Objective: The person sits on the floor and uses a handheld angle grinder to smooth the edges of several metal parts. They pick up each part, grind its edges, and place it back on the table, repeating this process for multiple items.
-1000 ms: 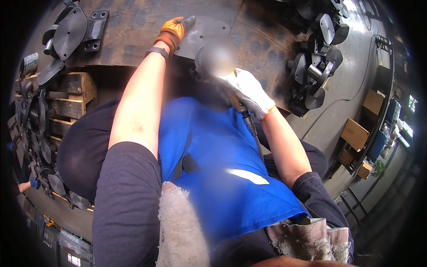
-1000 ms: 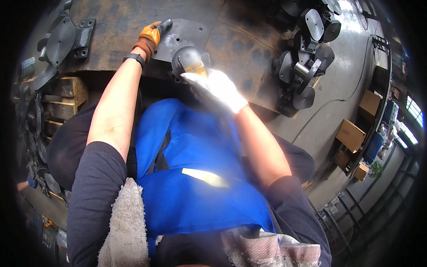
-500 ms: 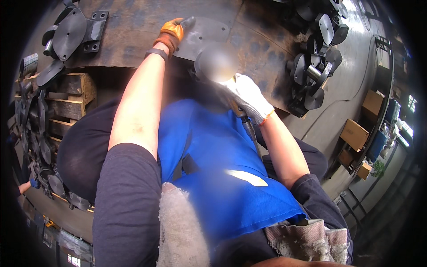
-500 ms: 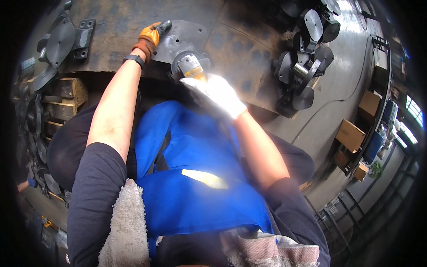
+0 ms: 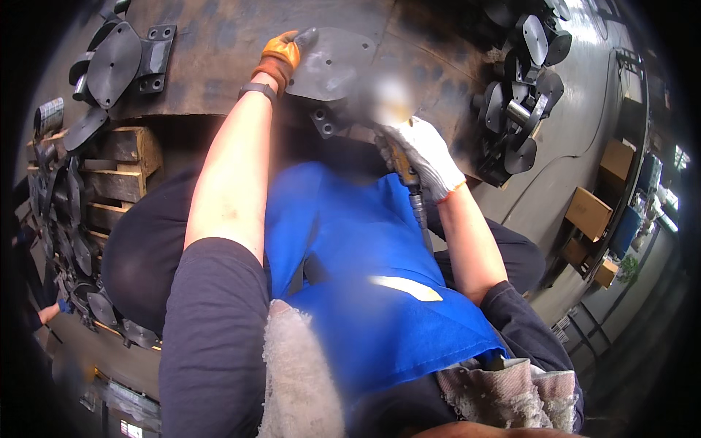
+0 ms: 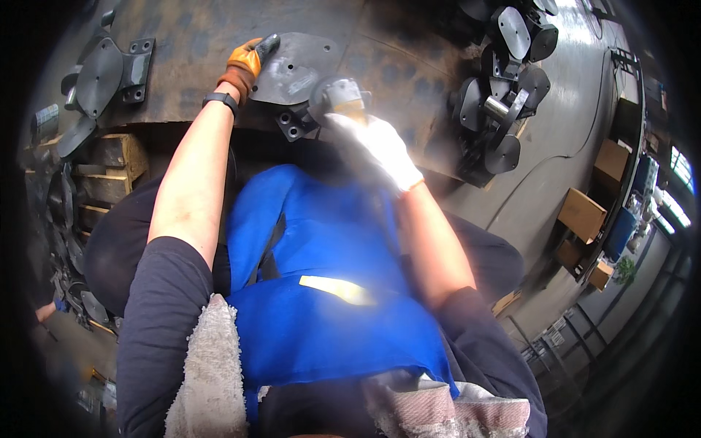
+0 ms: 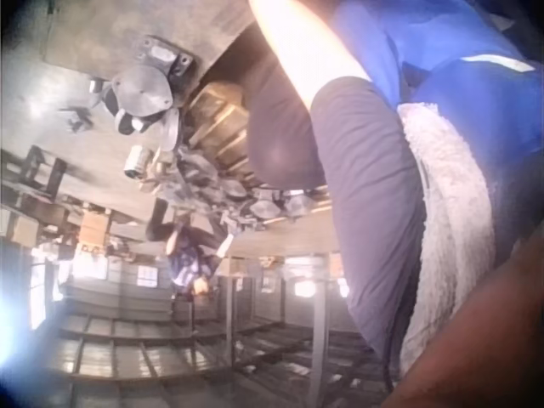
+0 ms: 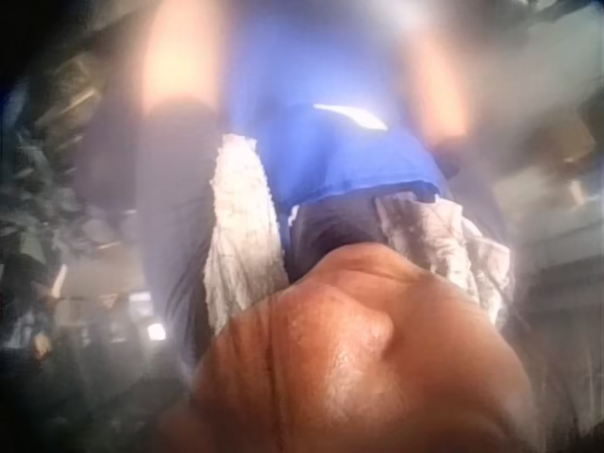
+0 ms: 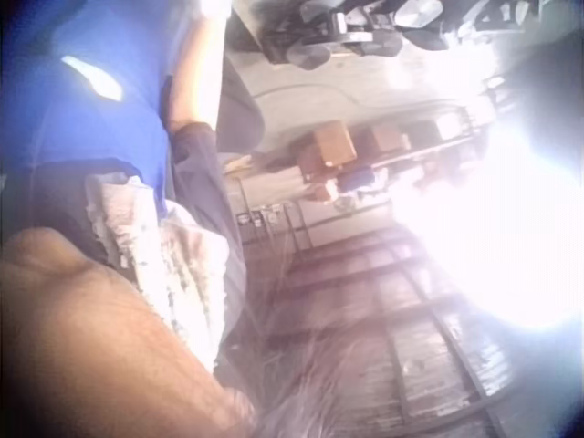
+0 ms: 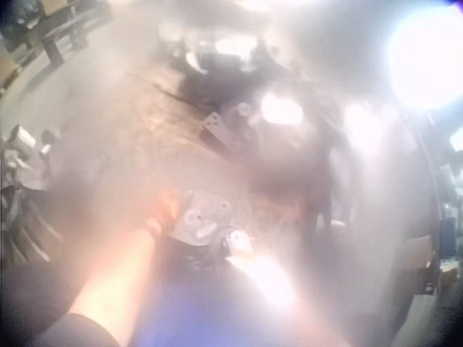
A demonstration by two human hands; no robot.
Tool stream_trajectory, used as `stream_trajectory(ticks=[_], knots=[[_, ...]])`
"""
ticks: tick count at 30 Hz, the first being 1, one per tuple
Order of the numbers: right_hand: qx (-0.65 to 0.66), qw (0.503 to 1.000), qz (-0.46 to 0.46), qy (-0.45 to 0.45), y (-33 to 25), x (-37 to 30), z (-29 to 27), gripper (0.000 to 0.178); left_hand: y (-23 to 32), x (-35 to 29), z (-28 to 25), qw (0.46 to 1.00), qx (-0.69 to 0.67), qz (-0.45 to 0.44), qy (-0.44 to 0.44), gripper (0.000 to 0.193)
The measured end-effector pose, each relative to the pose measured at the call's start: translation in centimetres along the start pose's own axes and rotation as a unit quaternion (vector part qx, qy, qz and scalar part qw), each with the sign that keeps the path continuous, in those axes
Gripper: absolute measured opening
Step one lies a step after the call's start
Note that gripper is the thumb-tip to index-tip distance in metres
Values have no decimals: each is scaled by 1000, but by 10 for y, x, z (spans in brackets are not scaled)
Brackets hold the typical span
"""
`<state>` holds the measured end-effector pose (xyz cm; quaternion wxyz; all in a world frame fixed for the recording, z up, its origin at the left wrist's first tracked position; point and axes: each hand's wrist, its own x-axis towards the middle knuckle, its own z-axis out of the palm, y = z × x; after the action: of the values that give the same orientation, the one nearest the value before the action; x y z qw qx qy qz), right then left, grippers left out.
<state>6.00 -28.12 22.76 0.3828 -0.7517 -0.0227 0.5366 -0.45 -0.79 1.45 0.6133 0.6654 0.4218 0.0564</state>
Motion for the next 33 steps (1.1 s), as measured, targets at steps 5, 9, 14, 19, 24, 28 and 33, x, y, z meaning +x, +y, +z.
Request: stream_trajectory(ticks=[5,9,14,19,24,28,33], knots=[[120,992,38,14,23,-29,-23,34,3,-4,0,1000,-24,3,17,44],[147,988,37,0,32,-46,-24,30,8,-14,4,997,-39,-24,63,39],[144,989,20,-3,35,-32,-27,29,1,-36,26,985,-20,47,167,42],[127,991,16,-30,34,-26,-22,35,-13,-49,28,980,-95,36,170,48],[168,985,7,-41,38,-23,-27,36,25,-72,28,993,5,56,106,53],[181,983,22,-20,38,-24,-33,35,26,-80,32,980,67,104,157,64],[182,983,23,-18,45,-22,-40,34,70,-54,21,949,297,-41,99,81]])
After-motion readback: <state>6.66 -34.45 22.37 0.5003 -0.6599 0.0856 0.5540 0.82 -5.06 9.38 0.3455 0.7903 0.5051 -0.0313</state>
